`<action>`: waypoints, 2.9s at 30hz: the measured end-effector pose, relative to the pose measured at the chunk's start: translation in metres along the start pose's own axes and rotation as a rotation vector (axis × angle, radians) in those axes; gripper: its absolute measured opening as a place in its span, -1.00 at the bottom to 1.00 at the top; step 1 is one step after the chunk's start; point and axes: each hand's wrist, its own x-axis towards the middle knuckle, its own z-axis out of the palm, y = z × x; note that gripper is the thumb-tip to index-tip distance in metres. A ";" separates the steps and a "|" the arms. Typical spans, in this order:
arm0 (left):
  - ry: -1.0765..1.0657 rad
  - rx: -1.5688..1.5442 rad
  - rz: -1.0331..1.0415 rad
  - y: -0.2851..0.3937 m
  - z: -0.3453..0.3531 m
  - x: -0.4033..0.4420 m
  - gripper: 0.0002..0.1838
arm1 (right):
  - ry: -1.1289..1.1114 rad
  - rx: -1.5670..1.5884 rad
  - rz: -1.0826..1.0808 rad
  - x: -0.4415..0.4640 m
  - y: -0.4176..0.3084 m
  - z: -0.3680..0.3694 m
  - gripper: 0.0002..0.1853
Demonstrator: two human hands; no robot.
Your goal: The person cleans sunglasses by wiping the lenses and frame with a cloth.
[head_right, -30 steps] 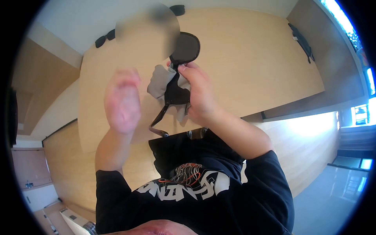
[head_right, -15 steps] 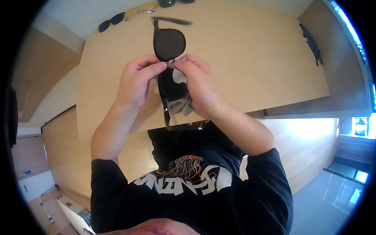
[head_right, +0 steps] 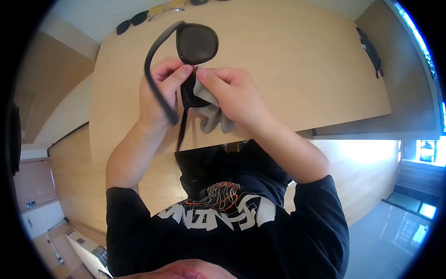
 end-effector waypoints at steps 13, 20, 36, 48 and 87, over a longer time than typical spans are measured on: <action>-0.012 -0.143 0.054 0.004 0.004 0.002 -0.86 | 0.176 -0.535 -0.535 -0.003 0.009 0.009 -0.71; 0.141 -0.183 -0.063 0.018 -0.002 0.005 -0.87 | 0.183 -0.764 -0.785 -0.012 0.017 0.004 -0.66; 0.309 -0.294 -0.021 0.016 -0.008 0.016 -0.83 | 0.003 -0.496 -0.679 -0.009 0.030 0.001 -0.47; 0.257 -0.396 -0.056 0.009 -0.012 0.011 -0.89 | 0.182 -0.554 -0.650 -0.002 0.039 0.018 -0.39; -0.060 -0.206 -0.307 0.006 -0.015 0.005 -0.96 | 0.221 0.288 -0.301 0.050 -0.007 -0.073 -0.74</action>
